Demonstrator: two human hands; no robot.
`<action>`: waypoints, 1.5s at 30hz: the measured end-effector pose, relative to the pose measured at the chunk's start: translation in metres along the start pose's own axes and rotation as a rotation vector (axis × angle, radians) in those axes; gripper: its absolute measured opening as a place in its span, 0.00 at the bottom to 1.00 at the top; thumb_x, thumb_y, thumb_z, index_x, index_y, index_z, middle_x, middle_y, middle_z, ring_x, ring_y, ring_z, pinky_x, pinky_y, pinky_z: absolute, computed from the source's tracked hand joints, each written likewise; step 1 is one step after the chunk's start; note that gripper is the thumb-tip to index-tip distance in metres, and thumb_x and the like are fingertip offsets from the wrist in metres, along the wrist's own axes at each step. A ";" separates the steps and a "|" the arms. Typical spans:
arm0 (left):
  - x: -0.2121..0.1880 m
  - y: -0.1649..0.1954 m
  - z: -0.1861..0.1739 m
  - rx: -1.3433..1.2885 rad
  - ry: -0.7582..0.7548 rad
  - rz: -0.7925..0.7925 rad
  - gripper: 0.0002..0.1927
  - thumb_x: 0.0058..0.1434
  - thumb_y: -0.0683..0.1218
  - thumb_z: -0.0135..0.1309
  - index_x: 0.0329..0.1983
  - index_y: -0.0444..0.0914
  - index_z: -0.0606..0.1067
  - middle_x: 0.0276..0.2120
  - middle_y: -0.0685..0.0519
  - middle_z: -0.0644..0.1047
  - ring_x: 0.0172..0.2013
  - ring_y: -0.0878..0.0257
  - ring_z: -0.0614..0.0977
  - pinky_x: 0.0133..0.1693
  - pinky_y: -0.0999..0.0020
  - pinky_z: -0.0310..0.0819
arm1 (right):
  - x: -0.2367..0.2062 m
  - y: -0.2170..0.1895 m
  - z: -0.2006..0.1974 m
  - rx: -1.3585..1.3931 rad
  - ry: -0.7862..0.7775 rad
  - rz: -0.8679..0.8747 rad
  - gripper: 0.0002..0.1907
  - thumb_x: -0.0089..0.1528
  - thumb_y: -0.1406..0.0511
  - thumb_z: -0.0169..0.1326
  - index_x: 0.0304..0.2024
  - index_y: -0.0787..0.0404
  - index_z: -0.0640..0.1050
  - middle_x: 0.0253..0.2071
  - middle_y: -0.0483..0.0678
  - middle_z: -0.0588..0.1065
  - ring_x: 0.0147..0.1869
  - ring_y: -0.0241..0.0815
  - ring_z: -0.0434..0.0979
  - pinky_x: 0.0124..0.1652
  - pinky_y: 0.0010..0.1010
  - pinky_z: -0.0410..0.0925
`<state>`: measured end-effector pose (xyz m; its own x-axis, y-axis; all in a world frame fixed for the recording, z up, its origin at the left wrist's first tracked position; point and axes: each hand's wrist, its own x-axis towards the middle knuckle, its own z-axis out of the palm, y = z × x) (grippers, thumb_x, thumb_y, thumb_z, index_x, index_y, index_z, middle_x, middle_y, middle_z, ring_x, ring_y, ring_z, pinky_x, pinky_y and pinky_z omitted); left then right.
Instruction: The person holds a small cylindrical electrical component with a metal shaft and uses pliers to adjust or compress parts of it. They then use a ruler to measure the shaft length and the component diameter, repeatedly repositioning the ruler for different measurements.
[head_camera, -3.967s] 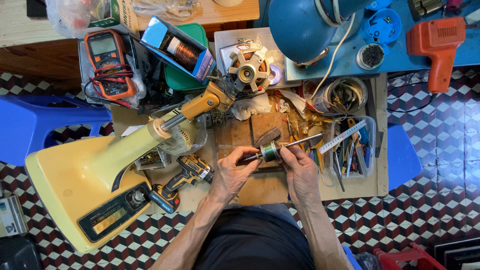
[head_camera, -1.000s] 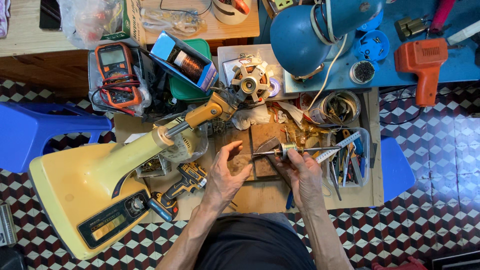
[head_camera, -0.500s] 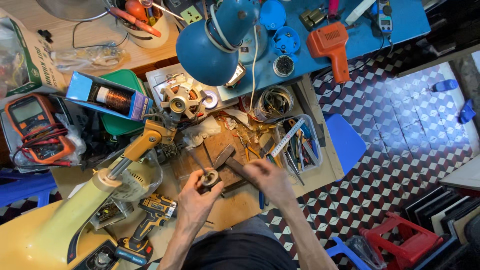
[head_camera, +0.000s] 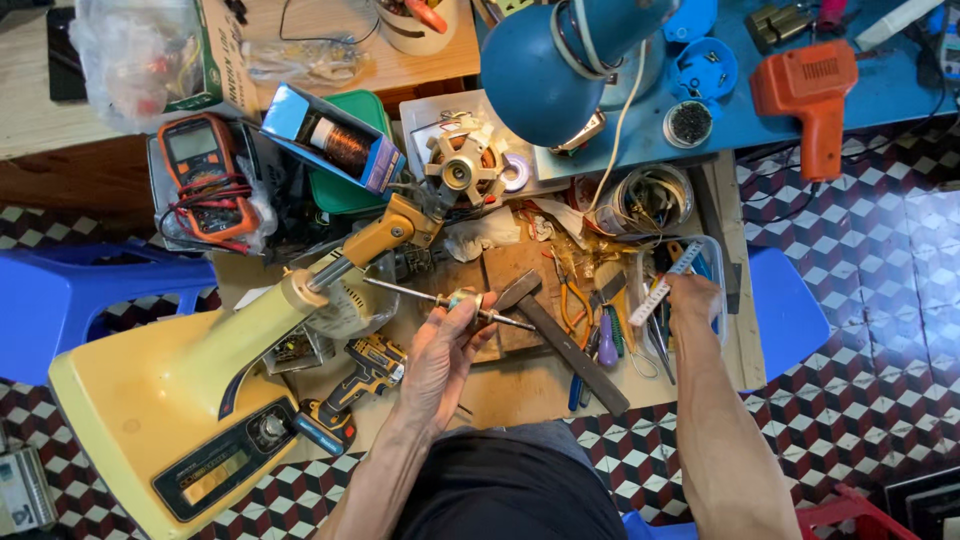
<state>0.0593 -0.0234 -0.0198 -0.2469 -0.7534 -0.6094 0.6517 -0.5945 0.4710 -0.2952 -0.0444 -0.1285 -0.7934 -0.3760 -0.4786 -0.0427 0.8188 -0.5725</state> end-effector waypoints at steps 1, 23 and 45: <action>0.001 0.001 0.000 -0.007 0.003 0.003 0.14 0.65 0.48 0.58 0.49 0.36 0.74 0.51 0.46 0.80 0.50 0.64 0.79 0.54 0.67 0.74 | 0.000 0.004 -0.003 -0.023 0.030 0.004 0.17 0.58 0.61 0.64 0.39 0.70 0.83 0.35 0.56 0.81 0.36 0.50 0.81 0.35 0.43 0.71; 0.007 -0.009 -0.015 -0.017 -0.030 0.033 0.14 0.68 0.51 0.56 0.50 0.38 0.71 0.45 0.55 0.78 0.47 0.68 0.79 0.56 0.67 0.76 | -0.192 -0.066 -0.039 -0.376 -0.655 -0.720 0.12 0.65 0.63 0.53 0.48 0.60 0.81 0.30 0.47 0.79 0.26 0.36 0.78 0.29 0.29 0.70; 0.010 -0.010 -0.020 -0.058 0.099 0.022 0.18 0.63 0.51 0.60 0.49 0.37 0.70 0.47 0.48 0.79 0.46 0.65 0.79 0.55 0.67 0.77 | -0.183 -0.048 -0.035 0.191 -0.267 -0.716 0.10 0.71 0.66 0.57 0.53 0.63 0.82 0.38 0.45 0.73 0.36 0.32 0.70 0.35 0.22 0.67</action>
<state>0.0645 -0.0191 -0.0437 -0.1617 -0.7331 -0.6606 0.6974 -0.5585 0.4492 -0.1689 0.0007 0.0099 -0.4388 -0.8950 -0.0803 -0.3639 0.2587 -0.8948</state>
